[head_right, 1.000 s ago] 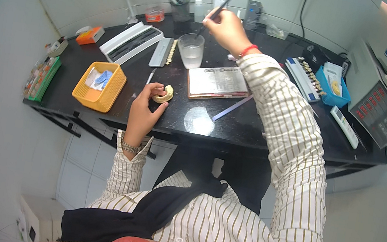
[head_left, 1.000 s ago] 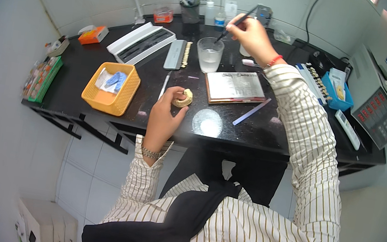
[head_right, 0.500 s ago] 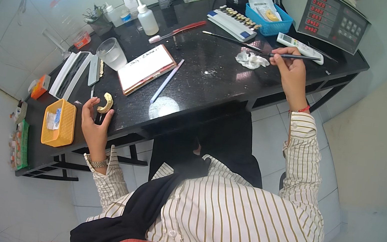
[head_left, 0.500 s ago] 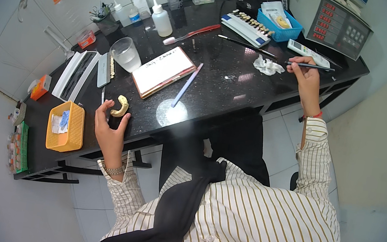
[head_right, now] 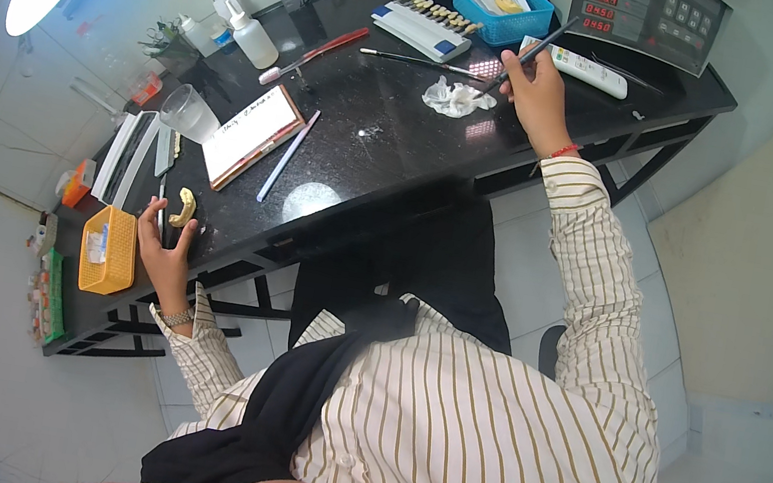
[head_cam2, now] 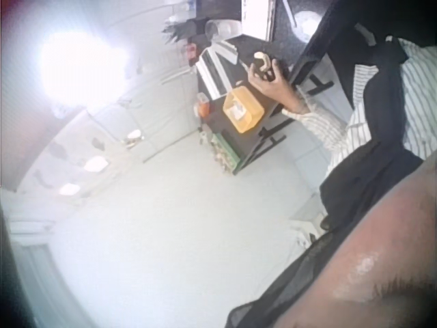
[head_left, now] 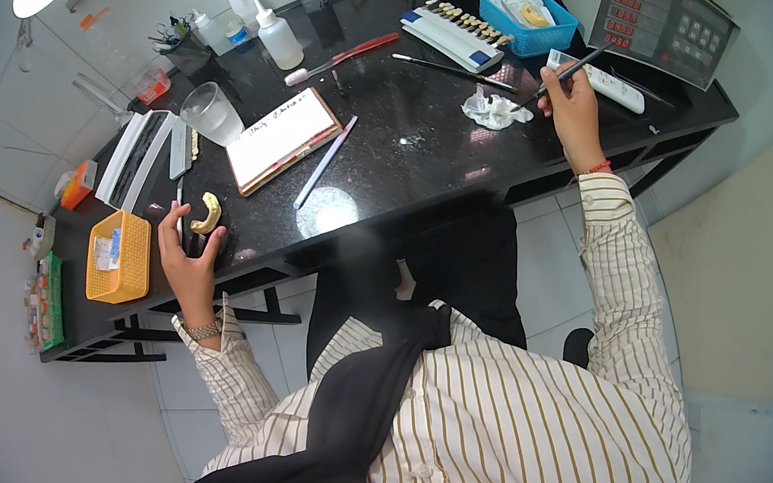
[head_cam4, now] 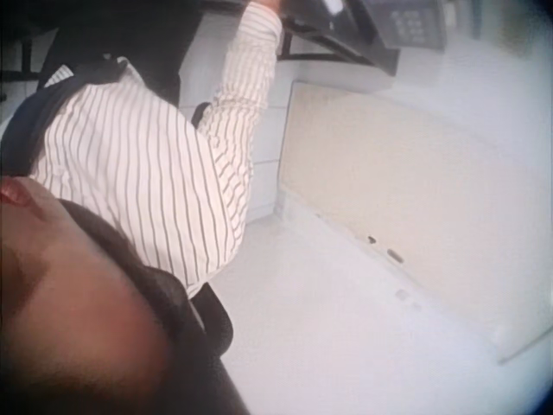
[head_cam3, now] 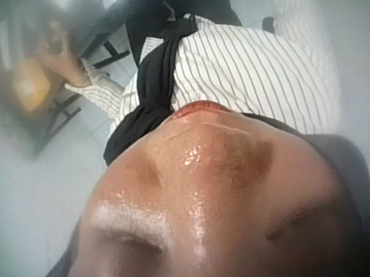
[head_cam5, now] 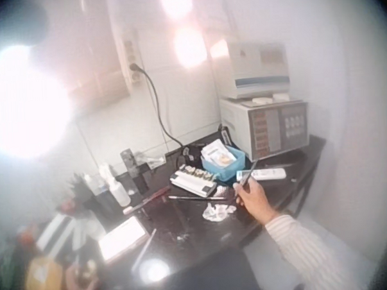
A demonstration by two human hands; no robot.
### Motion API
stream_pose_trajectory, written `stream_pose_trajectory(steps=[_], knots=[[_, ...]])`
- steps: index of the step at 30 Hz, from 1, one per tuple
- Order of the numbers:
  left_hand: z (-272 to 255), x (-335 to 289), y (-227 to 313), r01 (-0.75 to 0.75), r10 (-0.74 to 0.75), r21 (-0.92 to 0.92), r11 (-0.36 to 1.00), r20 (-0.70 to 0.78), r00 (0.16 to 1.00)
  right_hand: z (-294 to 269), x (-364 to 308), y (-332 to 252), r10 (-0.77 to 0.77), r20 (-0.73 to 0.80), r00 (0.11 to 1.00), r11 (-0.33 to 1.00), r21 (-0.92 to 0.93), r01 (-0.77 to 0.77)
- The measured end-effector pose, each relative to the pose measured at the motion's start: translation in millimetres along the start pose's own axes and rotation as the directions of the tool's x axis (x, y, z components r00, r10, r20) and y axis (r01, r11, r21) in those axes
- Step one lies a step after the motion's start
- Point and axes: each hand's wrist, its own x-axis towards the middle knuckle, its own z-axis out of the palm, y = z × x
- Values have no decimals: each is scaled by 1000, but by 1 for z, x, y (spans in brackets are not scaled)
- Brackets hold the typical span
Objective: The person uses a fine brush to apply and shape material on a dental mold held in their left hand. They repeatedly dip the brush into a container and wipe it on a tissue while working on the mold's surface.
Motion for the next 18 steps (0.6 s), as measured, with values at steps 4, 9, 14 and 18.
stream_pose_trajectory(steps=[4,9,14,18], knots=[[2,1,4,-16,15,34,999,22,1000,-4,1,10,-77,-55,996,981,176,85],[-5,1,3,-29,27,21,999,58,998,-2,0,8,-25,148,989,998,61,16],[-3,1,5,-27,28,-6,1000,50,998,-6,-2,3,-168,71,983,963,223,149],[-3,0,2,-54,54,-3,999,19,998,4,-3,-10,-389,409,826,899,-30,438]])
